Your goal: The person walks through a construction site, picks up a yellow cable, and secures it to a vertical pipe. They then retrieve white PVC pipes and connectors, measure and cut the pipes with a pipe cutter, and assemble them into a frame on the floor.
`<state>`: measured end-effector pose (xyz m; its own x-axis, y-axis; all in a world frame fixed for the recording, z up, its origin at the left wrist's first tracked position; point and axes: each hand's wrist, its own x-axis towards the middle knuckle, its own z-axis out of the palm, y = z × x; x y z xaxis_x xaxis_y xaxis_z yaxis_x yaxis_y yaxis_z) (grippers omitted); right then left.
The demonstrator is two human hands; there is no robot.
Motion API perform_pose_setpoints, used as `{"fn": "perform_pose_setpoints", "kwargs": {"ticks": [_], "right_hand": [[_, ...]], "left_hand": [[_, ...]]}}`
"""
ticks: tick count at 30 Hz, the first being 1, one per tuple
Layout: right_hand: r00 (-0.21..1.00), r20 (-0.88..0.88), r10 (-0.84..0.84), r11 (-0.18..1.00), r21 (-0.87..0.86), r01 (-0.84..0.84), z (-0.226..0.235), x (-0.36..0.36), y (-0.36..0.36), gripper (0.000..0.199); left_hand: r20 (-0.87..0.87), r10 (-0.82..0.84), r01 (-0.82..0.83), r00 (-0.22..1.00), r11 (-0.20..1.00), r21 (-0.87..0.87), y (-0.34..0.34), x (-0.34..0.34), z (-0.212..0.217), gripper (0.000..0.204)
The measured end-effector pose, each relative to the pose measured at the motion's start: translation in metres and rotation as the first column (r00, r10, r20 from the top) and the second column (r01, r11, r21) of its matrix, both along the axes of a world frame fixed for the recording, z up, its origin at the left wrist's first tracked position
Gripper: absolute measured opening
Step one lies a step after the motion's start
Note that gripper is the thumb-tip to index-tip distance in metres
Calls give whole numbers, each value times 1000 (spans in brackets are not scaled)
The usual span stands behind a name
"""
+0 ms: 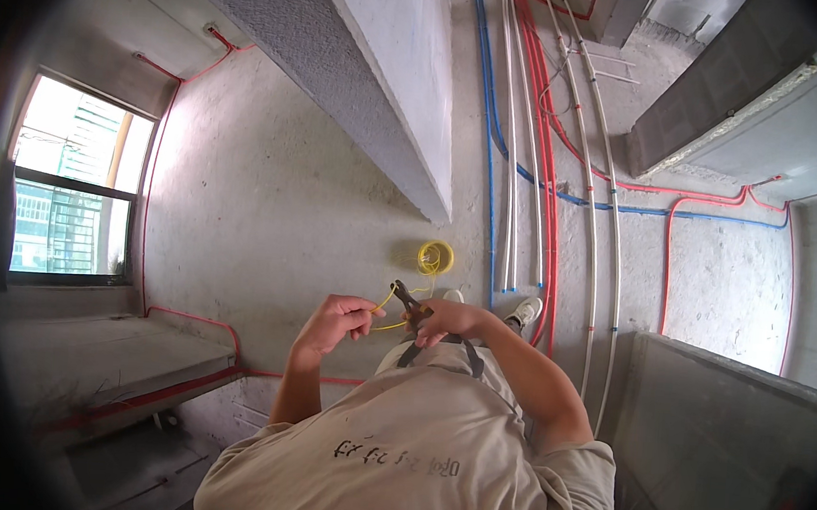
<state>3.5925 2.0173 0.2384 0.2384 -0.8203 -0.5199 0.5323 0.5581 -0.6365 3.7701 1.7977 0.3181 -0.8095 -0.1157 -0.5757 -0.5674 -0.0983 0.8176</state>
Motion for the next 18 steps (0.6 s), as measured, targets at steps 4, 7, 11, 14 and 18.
{"fn": "perform_pose_setpoints", "kwargs": {"ticks": [4,7,11,14,18], "right_hand": [[998,-1,-57,997,-46,57,4,3,0,45],[992,-97,-86,993,-92,78,-5,7,2,42],[957,-289,-20,999,26,29,24,10,-4,34],[867,-458,-197,966,-242,92,22,24,6,29],[880,-410,-238,959,-244,146,33,29,13,26]], "left_hand": [[0,8,-8,1000,1000,-8,-1,-1,1,24],[12,4,-4,1000,1000,-9,-2,-3,0,24],[-121,-59,31,991,975,-218,-6,-1,-23,43],[-212,-148,26,966,871,-491,12,-22,-22,62],[-447,-241,-72,861,814,-576,35,-37,-61,60]]}}
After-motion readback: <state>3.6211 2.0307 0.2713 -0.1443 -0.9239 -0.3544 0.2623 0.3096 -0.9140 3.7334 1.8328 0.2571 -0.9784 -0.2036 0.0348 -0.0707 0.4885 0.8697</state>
